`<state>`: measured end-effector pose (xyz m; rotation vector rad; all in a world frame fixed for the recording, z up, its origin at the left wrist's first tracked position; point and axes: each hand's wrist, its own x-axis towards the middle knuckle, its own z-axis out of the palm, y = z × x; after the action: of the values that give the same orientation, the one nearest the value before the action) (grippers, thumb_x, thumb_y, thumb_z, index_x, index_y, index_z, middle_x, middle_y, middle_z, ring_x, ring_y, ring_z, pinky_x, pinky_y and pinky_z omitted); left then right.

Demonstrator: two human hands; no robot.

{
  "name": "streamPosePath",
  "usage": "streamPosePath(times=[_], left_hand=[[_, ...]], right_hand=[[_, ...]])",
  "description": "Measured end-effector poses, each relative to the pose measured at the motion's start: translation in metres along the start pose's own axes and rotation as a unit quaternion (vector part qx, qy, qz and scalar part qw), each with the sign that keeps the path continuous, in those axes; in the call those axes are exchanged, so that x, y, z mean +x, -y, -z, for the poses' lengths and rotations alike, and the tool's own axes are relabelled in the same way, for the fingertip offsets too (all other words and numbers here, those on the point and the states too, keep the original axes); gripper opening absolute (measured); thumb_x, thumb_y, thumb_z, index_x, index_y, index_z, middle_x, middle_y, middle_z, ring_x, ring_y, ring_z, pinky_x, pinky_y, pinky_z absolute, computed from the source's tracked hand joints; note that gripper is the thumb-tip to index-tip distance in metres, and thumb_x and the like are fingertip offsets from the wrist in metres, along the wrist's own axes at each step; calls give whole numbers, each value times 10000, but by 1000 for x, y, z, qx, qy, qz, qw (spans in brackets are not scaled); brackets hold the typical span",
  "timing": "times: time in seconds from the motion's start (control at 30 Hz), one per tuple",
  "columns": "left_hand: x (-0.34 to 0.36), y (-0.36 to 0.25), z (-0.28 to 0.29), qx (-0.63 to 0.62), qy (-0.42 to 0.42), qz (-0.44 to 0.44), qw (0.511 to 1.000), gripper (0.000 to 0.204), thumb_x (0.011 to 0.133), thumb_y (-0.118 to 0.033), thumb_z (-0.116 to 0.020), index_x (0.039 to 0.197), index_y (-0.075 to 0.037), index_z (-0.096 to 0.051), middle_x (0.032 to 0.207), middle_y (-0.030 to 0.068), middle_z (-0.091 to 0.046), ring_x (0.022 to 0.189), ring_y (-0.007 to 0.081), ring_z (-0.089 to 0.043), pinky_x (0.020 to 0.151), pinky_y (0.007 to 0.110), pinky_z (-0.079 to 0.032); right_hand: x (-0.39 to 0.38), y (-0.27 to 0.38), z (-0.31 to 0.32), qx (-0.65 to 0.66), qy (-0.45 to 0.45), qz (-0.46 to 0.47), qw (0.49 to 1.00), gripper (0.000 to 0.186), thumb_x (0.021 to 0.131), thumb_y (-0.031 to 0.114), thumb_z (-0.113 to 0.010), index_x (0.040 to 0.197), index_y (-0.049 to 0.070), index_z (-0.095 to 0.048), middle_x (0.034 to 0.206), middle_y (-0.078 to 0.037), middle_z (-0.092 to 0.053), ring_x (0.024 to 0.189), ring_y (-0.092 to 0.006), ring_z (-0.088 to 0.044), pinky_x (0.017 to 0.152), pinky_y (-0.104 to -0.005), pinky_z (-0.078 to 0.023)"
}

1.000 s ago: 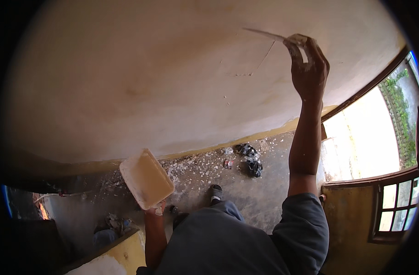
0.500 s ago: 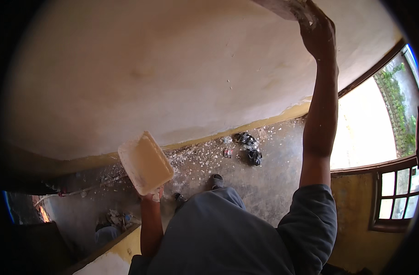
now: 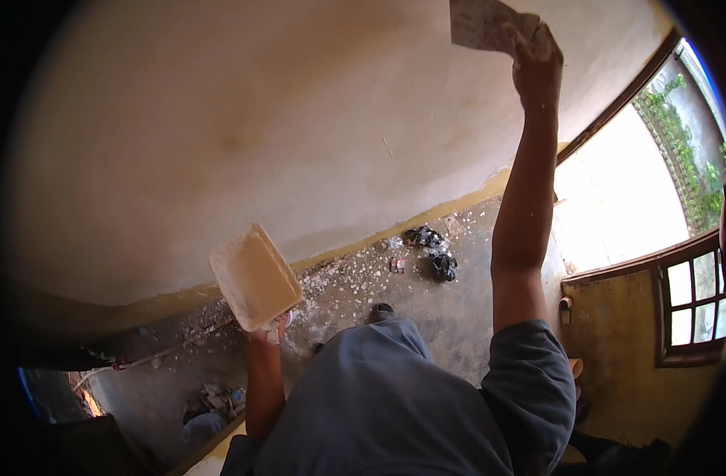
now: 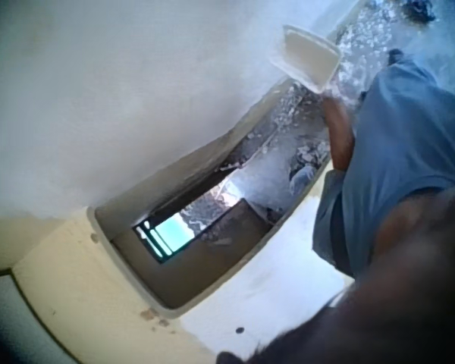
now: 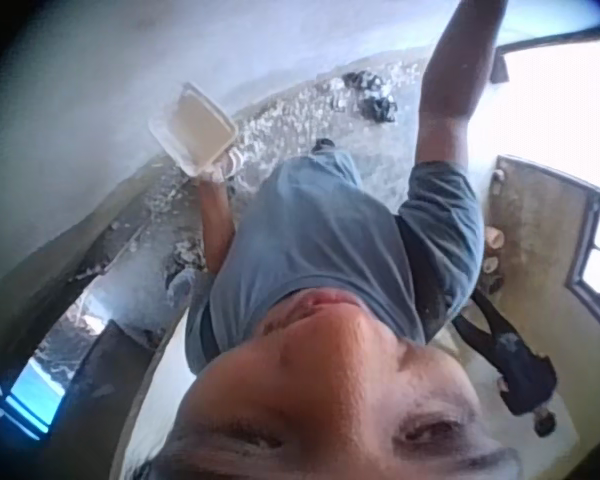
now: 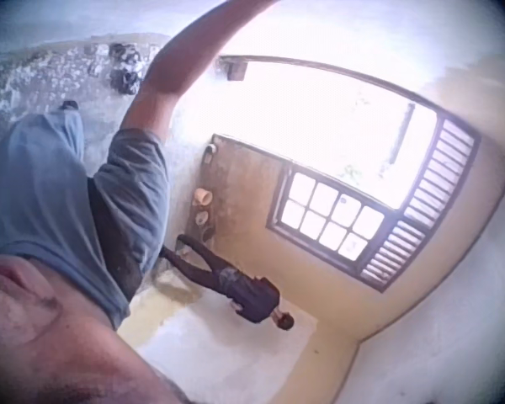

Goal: The person patches a wall by using a putty knife to spread compound from a small container onto the surface and then smooths it out.

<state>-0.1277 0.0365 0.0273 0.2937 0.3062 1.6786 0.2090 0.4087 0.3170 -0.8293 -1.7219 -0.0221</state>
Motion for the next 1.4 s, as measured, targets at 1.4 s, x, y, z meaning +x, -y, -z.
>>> streamPosePath(times=[1.4], left_hand=[[-33,-14,55,-87,-160,-115,977,574,933,-376,-538,1401,-84,-381,1341,127,-503,1194,279,-537,934,450,-514]], right_hand=[[-243,56,-194,229,130,-217,940,296,829,214,-712,1008,-9,-635,956,-161,-649,891,-277,-619,798,-369,-491]])
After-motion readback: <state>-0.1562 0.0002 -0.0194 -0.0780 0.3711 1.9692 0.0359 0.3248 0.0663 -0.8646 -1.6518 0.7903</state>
